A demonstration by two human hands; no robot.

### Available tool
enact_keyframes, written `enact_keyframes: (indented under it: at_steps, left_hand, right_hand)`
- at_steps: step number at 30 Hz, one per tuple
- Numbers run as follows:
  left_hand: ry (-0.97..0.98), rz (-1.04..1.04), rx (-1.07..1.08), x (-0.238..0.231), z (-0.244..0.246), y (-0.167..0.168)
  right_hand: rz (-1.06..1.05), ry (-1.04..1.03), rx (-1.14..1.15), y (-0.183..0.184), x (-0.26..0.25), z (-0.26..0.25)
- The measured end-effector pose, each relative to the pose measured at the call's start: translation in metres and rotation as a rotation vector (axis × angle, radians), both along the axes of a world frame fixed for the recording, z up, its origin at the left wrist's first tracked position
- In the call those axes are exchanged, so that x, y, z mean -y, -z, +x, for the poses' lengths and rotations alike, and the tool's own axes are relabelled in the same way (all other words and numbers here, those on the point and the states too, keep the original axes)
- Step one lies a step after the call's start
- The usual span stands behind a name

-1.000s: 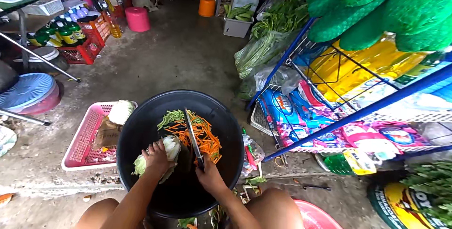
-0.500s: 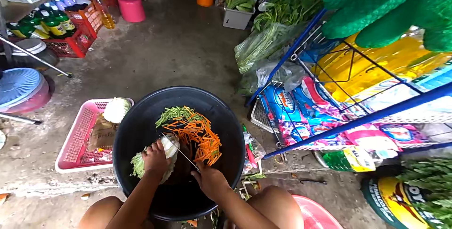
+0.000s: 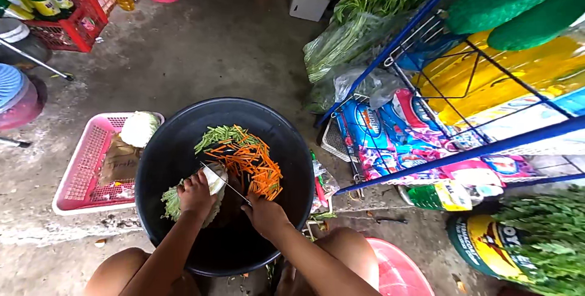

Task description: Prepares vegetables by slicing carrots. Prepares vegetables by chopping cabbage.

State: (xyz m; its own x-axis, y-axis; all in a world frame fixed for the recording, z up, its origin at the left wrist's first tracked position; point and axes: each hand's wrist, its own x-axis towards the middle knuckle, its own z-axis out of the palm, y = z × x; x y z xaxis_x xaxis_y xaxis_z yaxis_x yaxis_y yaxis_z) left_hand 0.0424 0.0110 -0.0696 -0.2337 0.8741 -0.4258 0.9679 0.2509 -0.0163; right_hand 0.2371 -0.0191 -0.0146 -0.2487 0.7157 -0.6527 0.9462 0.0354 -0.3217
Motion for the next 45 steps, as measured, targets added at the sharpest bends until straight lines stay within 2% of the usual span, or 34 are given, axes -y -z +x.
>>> enact_keyframes:
  at_steps: [4, 8, 10, 14, 17, 22, 24, 26, 28, 32, 34, 38, 42, 45]
  left_hand:
    - [-0.004, 0.012, 0.009, 0.002, 0.001, 0.002]
    - [0.003, 0.017, -0.031, -0.001, 0.003, 0.003]
    - [0.001, 0.006, -0.04, -0.002, 0.005, 0.003]
    - [-0.007, 0.016, -0.02, -0.002, 0.008, 0.003]
    - [-0.03, 0.048, -0.001, -0.001, 0.007, 0.004]
    - [-0.032, 0.093, 0.012, 0.007, 0.005, 0.009]
    - [-0.035, 0.12, 0.014, 0.007, 0.004, 0.007]
    - [-0.043, 0.11, 0.015, 0.007, 0.005, 0.008]
    - [-0.048, 0.103, 0.02, 0.008, 0.004, 0.009]
    - [-0.043, 0.065, -0.015, 0.005, 0.004, 0.012]
    - [-0.037, 0.038, -0.014, 0.004, 0.005, 0.01]
    - [-0.033, 0.046, -0.03, 0.005, 0.008, 0.013]
    - [-0.039, 0.125, -0.036, 0.011, 0.007, 0.018]
    - [-0.024, 0.243, -0.034, 0.019, 0.007, 0.027]
  right_hand:
    - [-0.019, 0.011, -0.004, -0.017, -0.01, -0.022]
    - [-0.05, -0.015, -0.02, -0.02, -0.024, -0.022]
    - [-0.057, -0.004, -0.054, -0.004, -0.032, -0.024]
    - [-0.07, 0.046, -0.156, 0.055, -0.051, -0.031]
    - [-0.021, 0.076, -0.215, 0.093, -0.047, -0.024]
    - [-0.032, 0.089, -0.395, 0.112, -0.052, -0.005]
    - [0.015, 0.186, -0.468, 0.099, -0.059, 0.003]
    - [0.111, 0.273, -0.396, 0.084, -0.068, 0.012]
    - [0.166, 0.302, -0.219, 0.081, -0.082, 0.023]
    - [0.249, 0.314, 0.044, 0.099, -0.108, 0.033]
    - [0.326, 0.265, 0.061, 0.104, -0.119, 0.023]
    - [0.348, 0.203, -0.133, 0.101, -0.149, -0.033]
    - [0.237, 0.347, -0.285, 0.104, -0.152, -0.092]
    - [0.268, 0.471, -0.43, 0.104, -0.138, -0.103]
